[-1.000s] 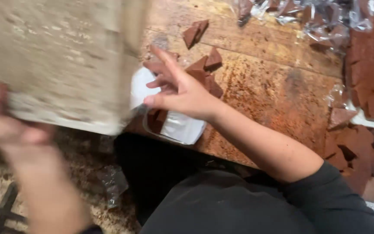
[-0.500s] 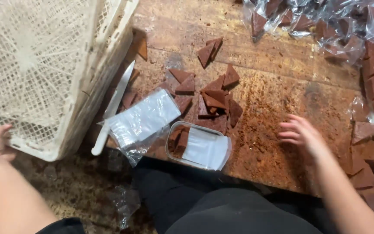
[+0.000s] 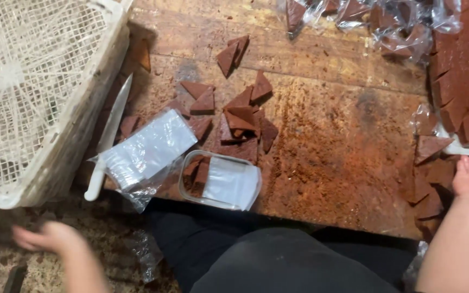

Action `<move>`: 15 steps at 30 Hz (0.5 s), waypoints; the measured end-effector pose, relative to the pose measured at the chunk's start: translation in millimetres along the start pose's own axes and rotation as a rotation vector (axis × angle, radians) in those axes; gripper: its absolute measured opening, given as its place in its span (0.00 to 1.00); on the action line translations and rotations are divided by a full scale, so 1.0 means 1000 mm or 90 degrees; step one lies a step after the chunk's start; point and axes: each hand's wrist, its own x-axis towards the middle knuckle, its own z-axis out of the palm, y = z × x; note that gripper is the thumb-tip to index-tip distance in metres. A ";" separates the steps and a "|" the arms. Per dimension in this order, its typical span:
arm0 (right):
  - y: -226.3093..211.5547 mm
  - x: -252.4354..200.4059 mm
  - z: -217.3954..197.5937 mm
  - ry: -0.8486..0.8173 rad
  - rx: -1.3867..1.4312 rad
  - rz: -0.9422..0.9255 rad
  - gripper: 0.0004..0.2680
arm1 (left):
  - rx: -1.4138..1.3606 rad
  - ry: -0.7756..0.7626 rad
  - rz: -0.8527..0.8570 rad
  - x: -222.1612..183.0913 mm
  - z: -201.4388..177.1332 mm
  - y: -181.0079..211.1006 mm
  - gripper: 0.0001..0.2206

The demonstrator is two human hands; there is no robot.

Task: Arranging and sorting pieces of brown food product onto a plastic tray and into a container

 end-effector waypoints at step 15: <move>0.049 0.124 -0.042 -0.090 -0.475 -0.012 0.34 | 0.158 -0.424 -0.513 -0.241 -0.063 0.017 0.17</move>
